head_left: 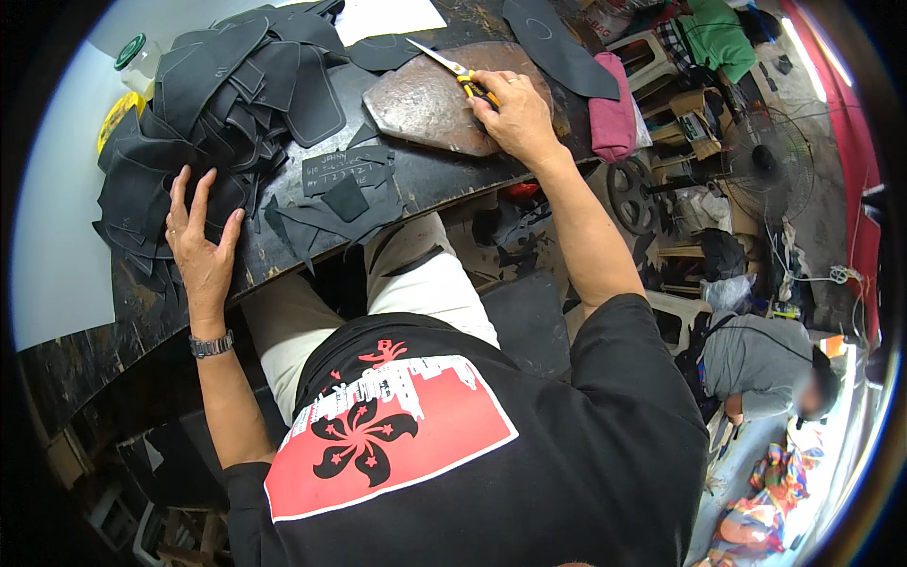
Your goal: The person uses shears to cut black rubber pieces along marked outlines on a workbench. After cutting, the person stacks the finished pieces and briefly wipes the work surface with a cloth.
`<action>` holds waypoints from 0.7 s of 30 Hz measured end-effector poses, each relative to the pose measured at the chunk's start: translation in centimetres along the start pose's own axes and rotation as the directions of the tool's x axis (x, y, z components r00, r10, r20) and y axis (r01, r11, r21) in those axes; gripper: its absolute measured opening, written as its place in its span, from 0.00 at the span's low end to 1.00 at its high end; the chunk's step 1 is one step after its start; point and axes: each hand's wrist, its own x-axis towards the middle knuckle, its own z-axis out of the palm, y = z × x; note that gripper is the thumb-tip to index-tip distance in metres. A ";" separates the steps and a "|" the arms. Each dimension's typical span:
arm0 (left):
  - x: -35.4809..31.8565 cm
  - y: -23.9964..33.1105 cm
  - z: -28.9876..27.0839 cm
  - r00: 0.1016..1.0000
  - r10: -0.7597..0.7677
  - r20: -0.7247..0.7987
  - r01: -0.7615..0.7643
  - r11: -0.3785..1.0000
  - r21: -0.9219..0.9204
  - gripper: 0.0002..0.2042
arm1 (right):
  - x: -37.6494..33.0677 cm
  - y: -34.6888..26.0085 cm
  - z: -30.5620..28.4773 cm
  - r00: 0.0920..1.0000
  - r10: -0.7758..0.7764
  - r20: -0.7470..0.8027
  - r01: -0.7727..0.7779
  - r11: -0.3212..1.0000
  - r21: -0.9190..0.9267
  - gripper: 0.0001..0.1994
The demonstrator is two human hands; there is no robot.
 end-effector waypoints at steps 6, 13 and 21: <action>0.0 -0.3 0.1 1.000 0.021 -0.004 -0.021 1.000 -0.006 0.28 | 1.6 -0.3 0.6 0.981 0.191 0.022 -0.188 0.978 -0.092 0.22; -0.1 -0.9 0.4 0.997 0.068 -0.025 -0.068 0.998 -0.013 0.27 | 3.1 3.1 1.1 0.931 0.347 0.111 -0.352 0.935 0.033 0.25; -0.1 -1.1 0.4 0.995 0.090 -0.029 -0.091 0.996 -0.018 0.26 | -3.1 11.0 -7.1 0.896 0.354 0.268 -0.400 0.383 0.833 0.12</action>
